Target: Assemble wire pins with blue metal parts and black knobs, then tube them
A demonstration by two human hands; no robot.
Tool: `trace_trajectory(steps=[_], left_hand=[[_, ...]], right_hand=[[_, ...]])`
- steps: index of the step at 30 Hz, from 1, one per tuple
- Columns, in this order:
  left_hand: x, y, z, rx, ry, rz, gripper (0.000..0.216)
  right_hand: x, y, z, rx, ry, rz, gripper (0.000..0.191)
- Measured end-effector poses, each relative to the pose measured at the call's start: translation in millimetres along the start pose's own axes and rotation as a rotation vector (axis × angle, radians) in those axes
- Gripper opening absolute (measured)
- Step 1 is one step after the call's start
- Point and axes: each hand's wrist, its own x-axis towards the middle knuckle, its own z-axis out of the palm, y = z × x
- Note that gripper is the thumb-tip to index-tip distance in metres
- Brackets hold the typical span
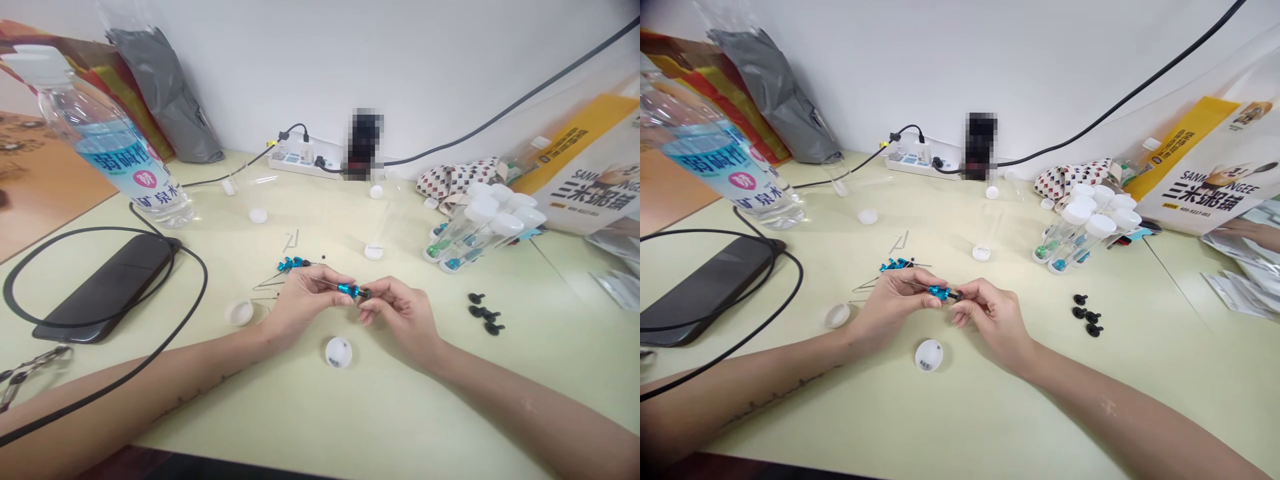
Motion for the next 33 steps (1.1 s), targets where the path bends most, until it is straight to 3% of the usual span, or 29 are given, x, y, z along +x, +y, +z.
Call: trace_trajectory(steps=[33], left_hand=[[-0.2, -0.8, -0.6, 0.01, -0.031, 0.03, 0.02]], right_hand=[[0.9, 4.0, -2.1, 0.029, -0.061, 0.011, 0.013]])
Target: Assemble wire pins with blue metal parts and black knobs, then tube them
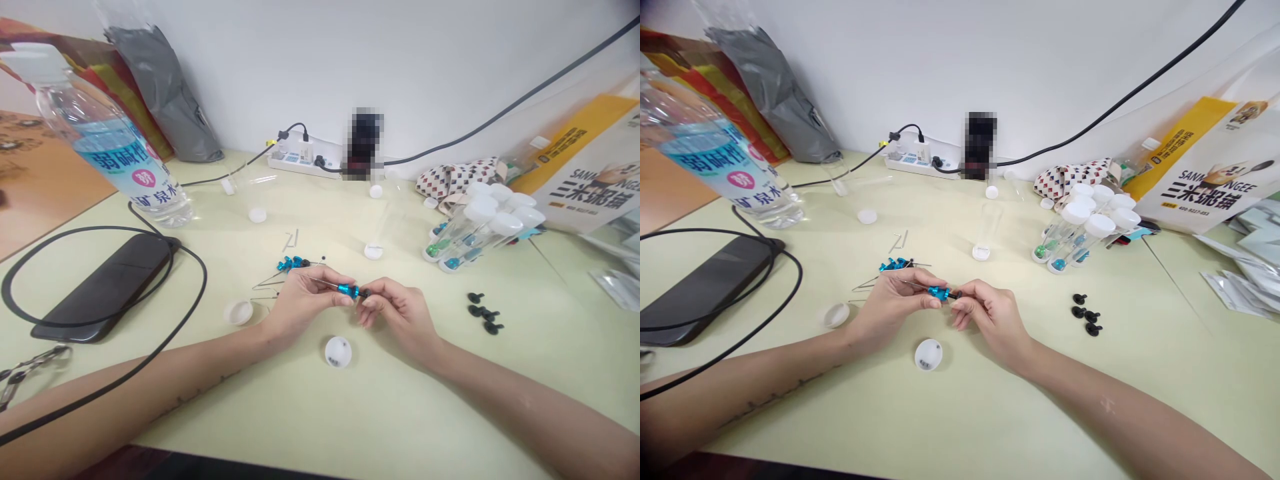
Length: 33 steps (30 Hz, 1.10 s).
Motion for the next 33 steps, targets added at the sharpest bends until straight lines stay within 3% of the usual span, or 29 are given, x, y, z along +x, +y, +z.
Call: trace_trajectory(steps=[22, 27, 33], left_hand=[[1.6, -1.0, -0.5, -0.036, 0.046, -0.026, 0.019], [3.0, -0.4, -1.5, -0.059, 0.104, -0.048, 0.02], [0.4, 0.5, 1.1, -0.022, 0.064, -0.02, 0.019]], right_hand=[[3.3, -1.5, -0.7, 0.004, -0.026, 0.024, 0.022], [3.9, -3.0, 1.3, -0.062, 0.062, -0.003, 0.031], [-1.0, -1.2, 2.8, -0.126, 0.105, -0.08, 0.017]])
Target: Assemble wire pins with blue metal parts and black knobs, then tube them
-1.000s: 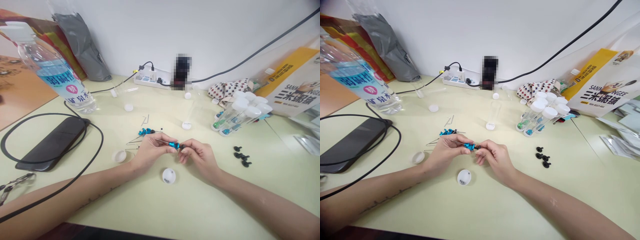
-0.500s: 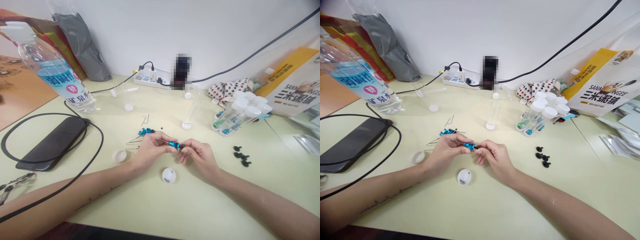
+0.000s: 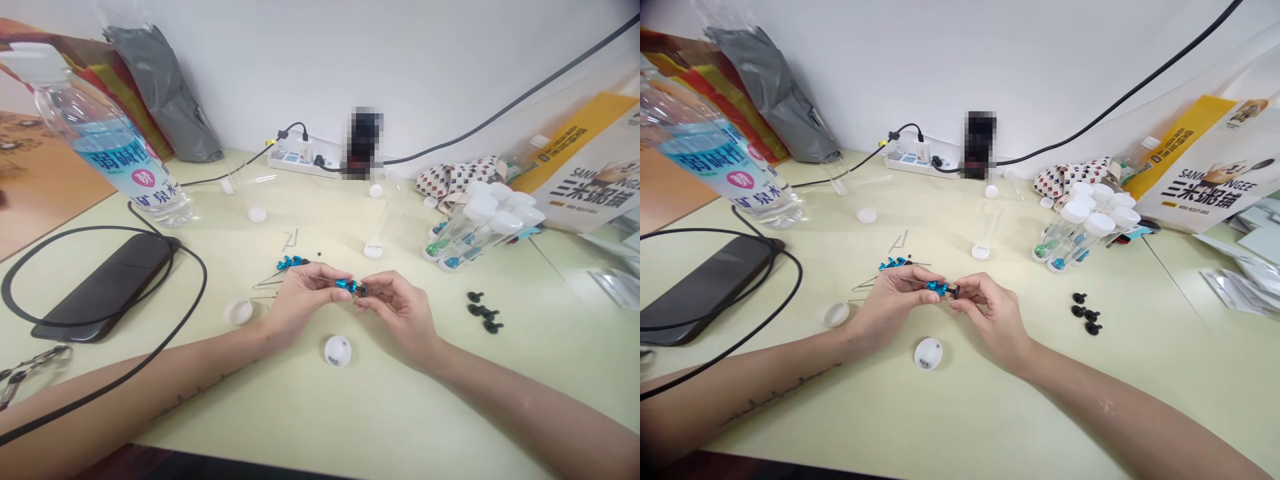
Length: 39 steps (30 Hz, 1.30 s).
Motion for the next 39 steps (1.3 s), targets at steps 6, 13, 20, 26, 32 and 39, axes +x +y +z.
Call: trace_trajectory(steps=[6, 13, 20, 26, 32, 39], left_hand=[[-0.8, -1.0, -0.2, 0.005, -0.017, 0.016, 0.021], [-1.6, -0.4, -0.4, 0.016, -0.021, 0.02, 0.021], [-1.8, 1.8, 1.1, 0.025, -0.015, 0.008, 0.02], [-2.2, 1.9, 0.9, 0.031, -0.022, 0.012, 0.02], [-2.5, 0.4, 0.2, 0.042, -0.029, 0.022, 0.018], [-2.4, 0.3, 0.1, 0.04, -0.033, 0.025, 0.02]], right_hand=[[-1.2, 0.5, -0.6, 0.035, -0.011, 0.014, 0.012], [-1.2, 0.1, -0.9, 0.051, -0.021, 0.032, 0.011], [-1.0, -1.1, -1.1, 0.069, -0.036, 0.039, 0.008], [0.5, -1.6, -0.7, 0.078, -0.042, 0.052, 0.007], [0.6, -2.6, -0.9, 0.071, -0.054, 0.066, 0.008], [1.0, -1.8, -1.5, 0.065, -0.058, 0.077, 0.013]])
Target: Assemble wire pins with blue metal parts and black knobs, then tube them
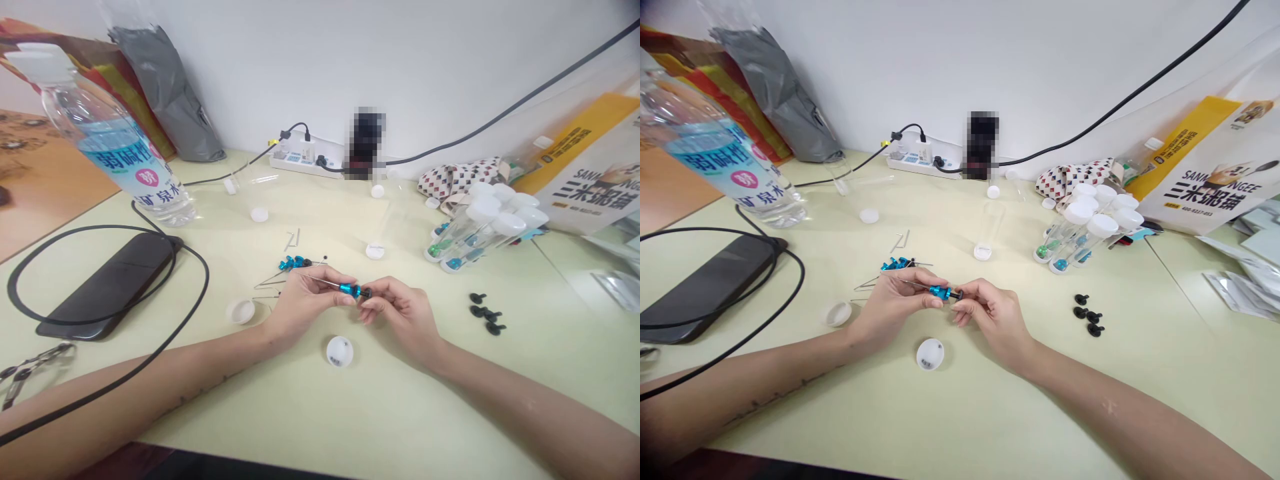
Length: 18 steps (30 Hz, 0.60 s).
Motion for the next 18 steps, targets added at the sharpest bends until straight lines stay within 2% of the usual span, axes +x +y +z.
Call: trace_trajectory(steps=[18], left_hand=[[0.4, -0.1, -0.3, -0.026, -0.012, -0.007, 0.02]], right_hand=[[0.3, 2.0, -0.7, 0.04, -0.036, 0.016, 0.013]])
